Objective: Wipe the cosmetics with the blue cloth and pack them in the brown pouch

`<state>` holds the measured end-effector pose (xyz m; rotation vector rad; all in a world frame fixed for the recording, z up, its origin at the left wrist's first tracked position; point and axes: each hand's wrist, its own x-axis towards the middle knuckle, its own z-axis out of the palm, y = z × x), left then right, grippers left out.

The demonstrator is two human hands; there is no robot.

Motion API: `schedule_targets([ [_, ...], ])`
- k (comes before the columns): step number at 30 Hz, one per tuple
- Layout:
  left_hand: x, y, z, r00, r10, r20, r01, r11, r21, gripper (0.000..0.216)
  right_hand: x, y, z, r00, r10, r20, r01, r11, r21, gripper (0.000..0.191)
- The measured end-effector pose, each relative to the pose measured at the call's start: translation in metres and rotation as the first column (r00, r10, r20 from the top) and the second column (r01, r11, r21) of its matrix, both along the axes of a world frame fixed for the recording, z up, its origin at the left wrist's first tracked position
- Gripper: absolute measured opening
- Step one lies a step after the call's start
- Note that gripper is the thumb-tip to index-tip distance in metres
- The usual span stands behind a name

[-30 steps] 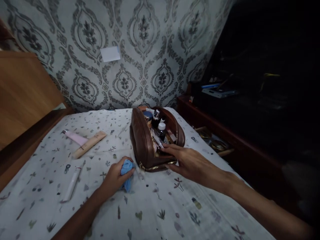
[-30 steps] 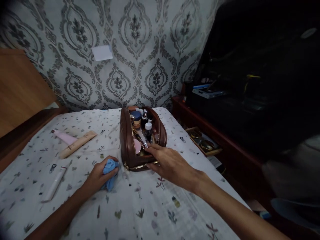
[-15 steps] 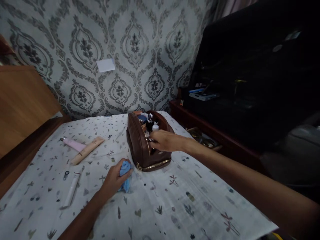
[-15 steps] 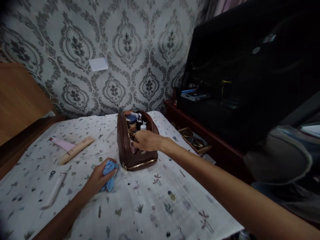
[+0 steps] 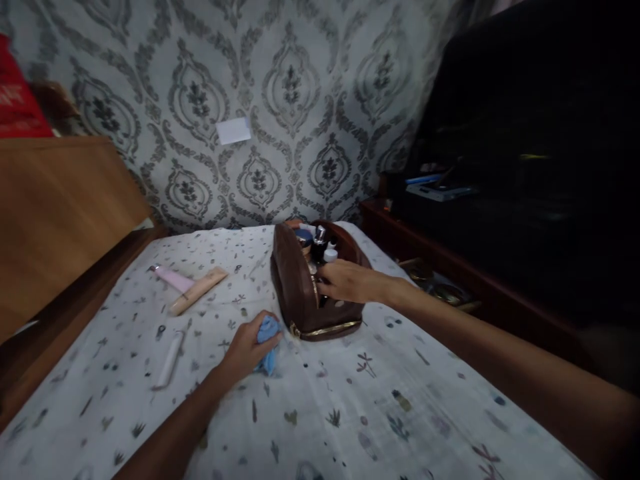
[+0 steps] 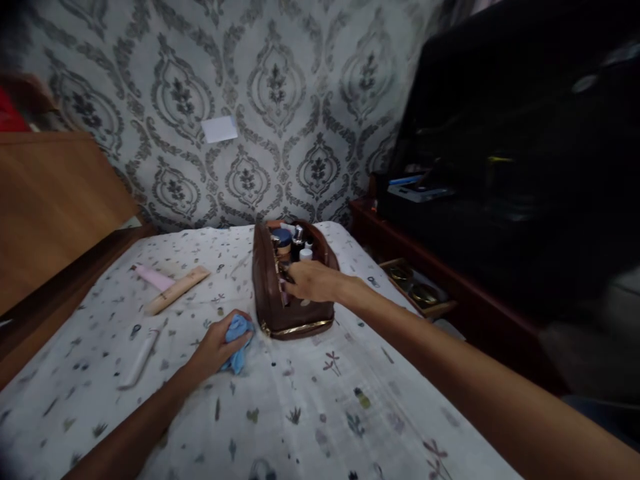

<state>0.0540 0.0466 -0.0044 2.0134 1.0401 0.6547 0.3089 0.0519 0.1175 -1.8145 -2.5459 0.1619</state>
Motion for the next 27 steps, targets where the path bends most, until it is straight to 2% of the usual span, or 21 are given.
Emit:
schedule_targets([
  [3, -0.001, 0.001, 0.000, 1.000, -0.003, 0.016, 0.003, 1.000, 0.008, 0.023, -0.004, -0.013, -0.010, 0.998, -0.070, -0.009, 0.071, 0.989, 0.130, 0.026],
  [7, -0.003, 0.001, -0.001, 0.999, 0.006, 0.049, -0.007, 1.000, 0.014, 0.022, -0.012, -0.039, -0.021, 0.989, -0.045, -0.139, 0.086, 0.946, 0.311, 0.025],
  [10, -0.005, 0.002, 0.001, 0.998, 0.031, 0.061, -0.034, 0.998, 0.048, 0.021, -0.021, -0.060, -0.029, 0.947, 0.066, -0.313, 0.126, 0.823, 0.554, 0.029],
  [12, -0.010, 0.006, 0.004, 0.997, 0.061, 0.049, -0.066, 0.994, 0.091, 0.021, -0.030, -0.072, -0.037, 0.910, 0.162, -0.382, 0.144, 0.740, 0.657, 0.028],
  [14, -0.018, 0.012, 0.008, 0.985, 0.169, -0.016, -0.164, 0.971, 0.174, 0.021, -0.041, -0.083, -0.048, 0.865, 0.256, -0.432, 0.132, 0.715, 0.687, 0.025],
  [16, -0.030, 0.022, 0.013, 0.941, 0.326, -0.089, -0.292, 0.917, 0.271, 0.019, -0.053, -0.089, -0.061, 0.806, 0.329, -0.492, 0.089, 0.755, 0.650, 0.024],
  [19, -0.056, 0.038, 0.020, 0.852, 0.505, -0.139, -0.428, 0.824, 0.370, 0.019, -0.074, -0.087, -0.084, 0.739, 0.327, -0.590, 0.014, 0.867, 0.498, 0.024],
  [23, -0.098, 0.053, 0.030, 0.720, 0.673, -0.169, -0.550, 0.702, 0.453, 0.031, -0.108, -0.070, -0.107, 0.705, 0.212, -0.677, -0.070, 0.970, 0.231, 0.025],
  [25, -0.116, 0.058, 0.030, 0.650, 0.736, -0.190, -0.591, 0.647, 0.482, 0.035, -0.125, -0.061, -0.116, 0.658, 0.125, -0.742, -0.083, 0.992, 0.094, 0.025],
  [27, -0.128, 0.061, 0.027, 0.604, 0.765, -0.222, -0.607, 0.623, 0.494, 0.037, -0.139, -0.053, -0.124, 0.568, 0.015, -0.823, -0.087, 0.995, -0.042, 0.025],
])
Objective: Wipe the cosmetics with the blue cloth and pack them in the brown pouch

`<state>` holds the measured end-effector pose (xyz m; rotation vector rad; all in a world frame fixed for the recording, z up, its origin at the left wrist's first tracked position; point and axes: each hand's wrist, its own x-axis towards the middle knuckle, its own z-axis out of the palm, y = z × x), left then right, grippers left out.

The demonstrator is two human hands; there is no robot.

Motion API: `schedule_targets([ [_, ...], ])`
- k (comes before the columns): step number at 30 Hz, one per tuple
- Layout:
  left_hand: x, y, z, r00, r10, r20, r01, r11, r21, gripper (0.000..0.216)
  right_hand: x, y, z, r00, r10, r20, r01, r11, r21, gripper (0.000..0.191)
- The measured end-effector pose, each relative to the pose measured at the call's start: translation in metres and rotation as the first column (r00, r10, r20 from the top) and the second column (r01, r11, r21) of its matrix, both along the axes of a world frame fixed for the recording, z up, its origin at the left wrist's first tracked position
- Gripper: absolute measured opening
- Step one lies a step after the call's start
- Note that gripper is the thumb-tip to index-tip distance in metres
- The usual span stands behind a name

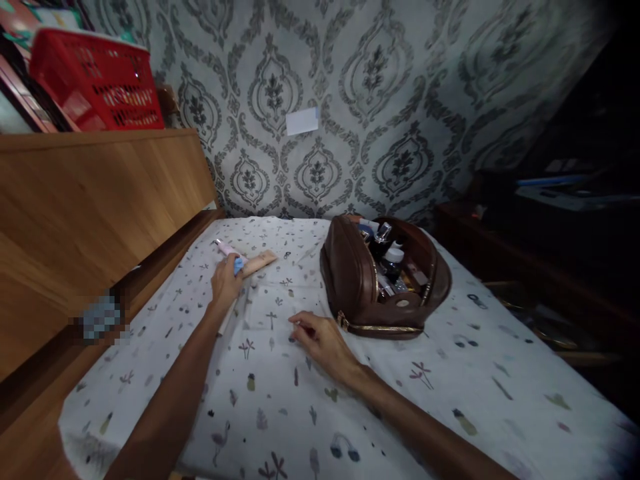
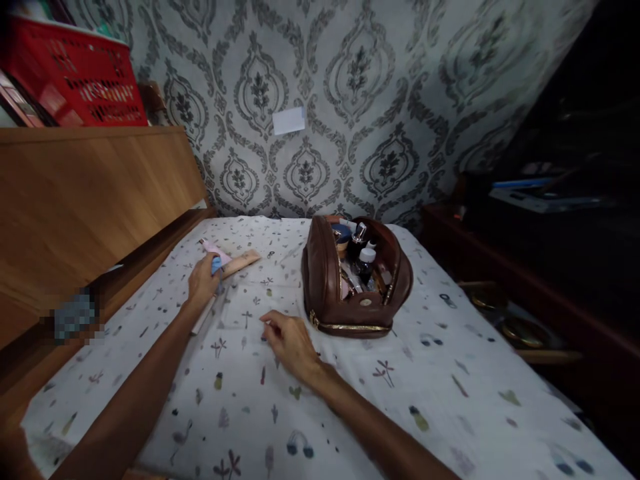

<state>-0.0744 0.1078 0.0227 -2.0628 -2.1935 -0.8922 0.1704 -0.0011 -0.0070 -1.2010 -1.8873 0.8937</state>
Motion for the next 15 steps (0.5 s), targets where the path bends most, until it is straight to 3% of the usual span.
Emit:
schedule_targets([
  [2, -0.007, 0.003, -0.006, 1.000, 0.010, -0.027, -0.011, 0.999, -0.033, 0.038, -0.008, 0.005, -0.008, 0.996, -0.010, -0.093, 0.002, 0.996, -0.088, 0.026],
  [6, -0.006, 0.008, -0.016, 0.999, -0.027, -0.039, 0.025, 0.998, -0.065, 0.037, -0.009, 0.007, -0.016, 0.990, -0.004, -0.139, -0.009, 0.996, -0.094, 0.023],
  [15, -0.005, 0.024, -0.009, 0.989, -0.145, 0.018, 0.145, 0.989, -0.006, 0.031, -0.004, 0.003, -0.014, 0.992, 0.001, -0.125, -0.013, 0.996, -0.091, 0.023],
])
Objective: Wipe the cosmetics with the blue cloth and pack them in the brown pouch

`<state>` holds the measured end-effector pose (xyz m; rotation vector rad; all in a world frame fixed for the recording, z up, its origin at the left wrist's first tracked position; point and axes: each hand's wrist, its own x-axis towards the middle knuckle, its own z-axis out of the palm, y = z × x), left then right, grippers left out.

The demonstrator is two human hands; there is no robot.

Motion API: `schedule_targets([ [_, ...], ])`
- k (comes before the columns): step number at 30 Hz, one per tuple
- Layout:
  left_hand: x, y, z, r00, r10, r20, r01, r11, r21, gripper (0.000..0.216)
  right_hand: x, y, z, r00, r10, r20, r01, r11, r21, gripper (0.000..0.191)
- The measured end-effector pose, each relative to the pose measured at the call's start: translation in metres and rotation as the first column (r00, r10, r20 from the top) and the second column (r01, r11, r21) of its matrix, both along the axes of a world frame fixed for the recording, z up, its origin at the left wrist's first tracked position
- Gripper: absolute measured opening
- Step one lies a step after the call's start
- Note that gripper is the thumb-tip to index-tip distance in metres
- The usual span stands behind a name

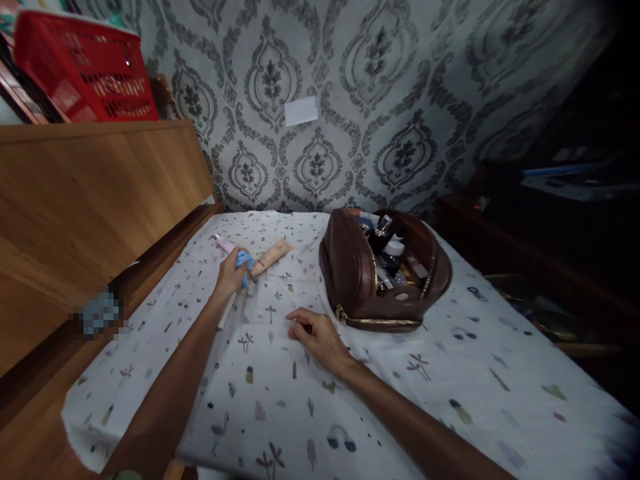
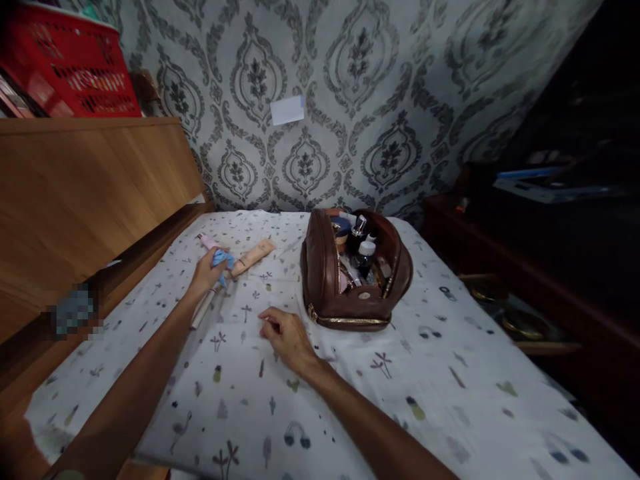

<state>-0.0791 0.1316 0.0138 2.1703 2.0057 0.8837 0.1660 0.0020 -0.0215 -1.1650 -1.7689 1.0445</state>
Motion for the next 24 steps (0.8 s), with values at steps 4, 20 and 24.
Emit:
schedule_targets([
  [4, -0.011, 0.021, 0.008, 0.993, 0.034, -0.113, -0.035, 0.999, -0.004, 0.041, 0.001, 0.000, 0.001, 1.000, 0.010, 0.023, -0.010, 1.000, 0.012, 0.022],
  [20, -0.070, 0.059, 0.043, 0.776, -0.190, -0.601, -0.113, 0.896, -0.430, 0.038, 0.004, 0.002, -0.001, 0.999, 0.050, 0.018, -0.051, 0.997, 0.064, 0.021],
  [24, -0.089, 0.053, 0.068, 0.770, -0.247, -0.588, -0.132, 0.841, -0.525, 0.027, 0.004, 0.004, -0.007, 0.998, 0.056, 0.018, -0.056, 0.997, 0.055, 0.022],
])
